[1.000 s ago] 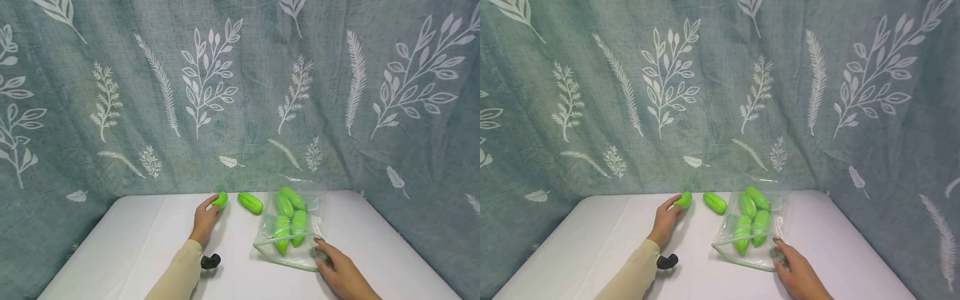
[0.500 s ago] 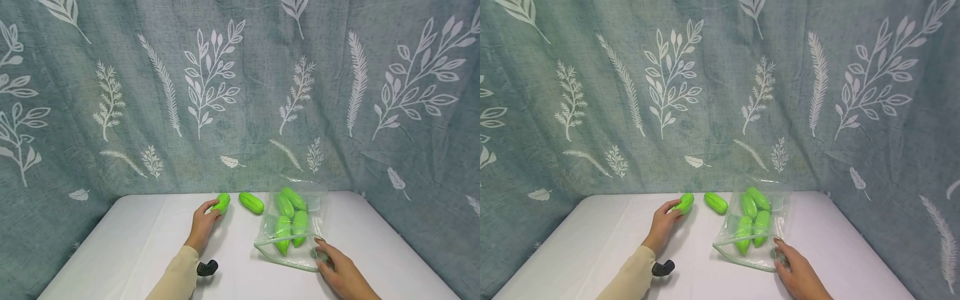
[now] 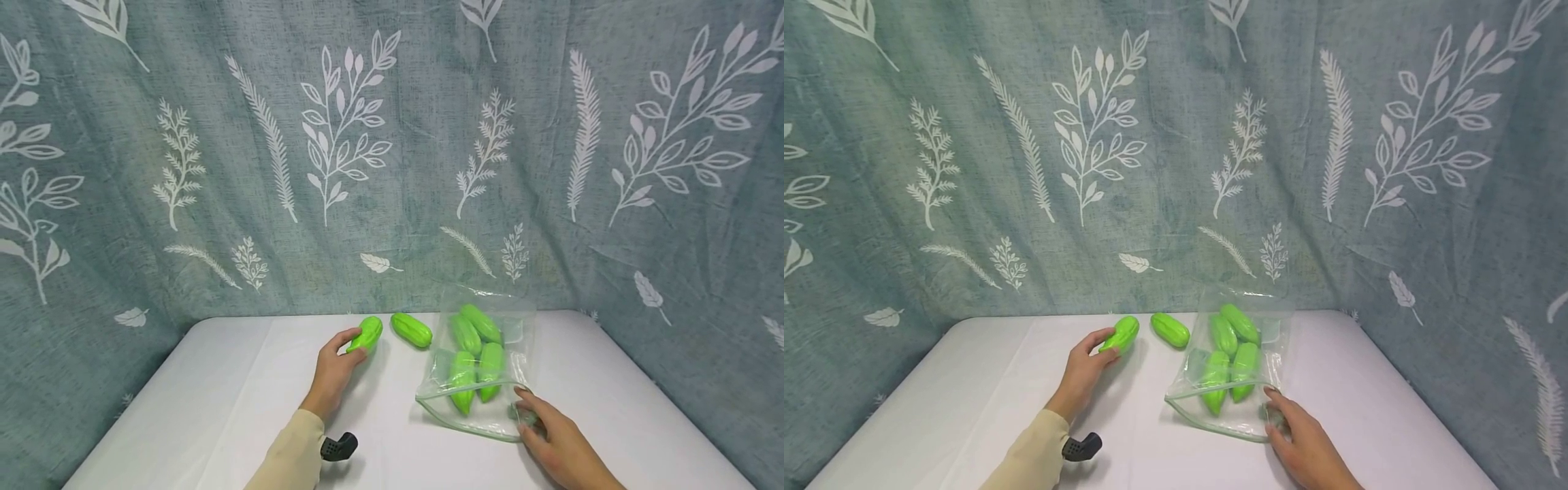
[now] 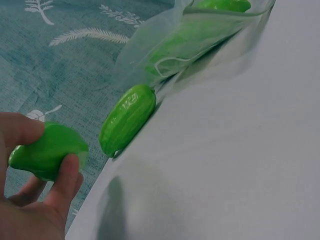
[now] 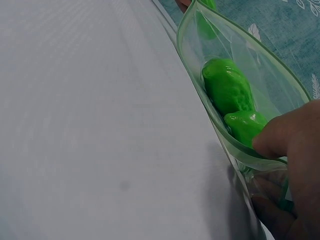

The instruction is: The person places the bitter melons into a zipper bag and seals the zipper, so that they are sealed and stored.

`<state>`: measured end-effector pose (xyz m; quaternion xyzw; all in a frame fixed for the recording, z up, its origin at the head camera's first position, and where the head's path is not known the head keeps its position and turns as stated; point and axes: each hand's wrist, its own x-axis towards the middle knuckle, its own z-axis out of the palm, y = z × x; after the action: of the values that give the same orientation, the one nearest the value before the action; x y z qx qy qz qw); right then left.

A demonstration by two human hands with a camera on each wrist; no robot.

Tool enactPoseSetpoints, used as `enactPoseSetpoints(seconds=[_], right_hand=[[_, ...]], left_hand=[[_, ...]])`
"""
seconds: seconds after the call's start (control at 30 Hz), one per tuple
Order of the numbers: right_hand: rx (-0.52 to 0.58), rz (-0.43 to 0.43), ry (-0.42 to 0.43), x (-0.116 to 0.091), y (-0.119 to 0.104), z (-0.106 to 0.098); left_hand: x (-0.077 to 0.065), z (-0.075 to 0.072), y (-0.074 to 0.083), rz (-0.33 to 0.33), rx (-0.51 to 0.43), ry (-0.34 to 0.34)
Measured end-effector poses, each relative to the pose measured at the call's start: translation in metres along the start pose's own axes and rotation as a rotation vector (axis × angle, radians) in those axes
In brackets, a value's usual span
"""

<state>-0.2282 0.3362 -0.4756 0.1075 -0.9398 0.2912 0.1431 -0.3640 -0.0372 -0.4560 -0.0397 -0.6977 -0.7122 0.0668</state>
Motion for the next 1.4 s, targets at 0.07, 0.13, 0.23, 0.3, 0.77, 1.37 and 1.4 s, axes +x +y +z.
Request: enactPoseSetpoints(seconds=[0.07,0.13,0.23,0.3,0.77,1.37,1.4], right_hand=[[-0.001,-0.009,0.011,-0.001,0.0,0.0],[0.007,-0.02,0.021,-0.002,0.0,0.001],[0.019,-0.037,0.038,-0.004,0.0,0.002],[0.025,-0.043,0.04,-0.004,0.001,0.002],[0.022,0.015,-0.028,-0.001,0.001,-0.001],[0.02,-0.022,0.003,-0.001,0.0,-0.001],[0.018,-0.025,0.006,-0.001,0.0,-0.001]], left_hand=[[-0.004,0.001,0.002,-0.006,0.004,-0.01],[-0.007,0.001,0.004,-0.018,0.017,-0.017],[-0.014,0.003,0.005,-0.029,0.022,-0.032],[-0.018,0.003,0.007,-0.042,0.012,-0.039],[-0.046,0.006,0.016,-0.048,-0.116,-0.08],[-0.074,0.006,0.015,-0.064,-0.185,-0.123],[-0.075,0.006,0.015,-0.063,-0.19,-0.124]])
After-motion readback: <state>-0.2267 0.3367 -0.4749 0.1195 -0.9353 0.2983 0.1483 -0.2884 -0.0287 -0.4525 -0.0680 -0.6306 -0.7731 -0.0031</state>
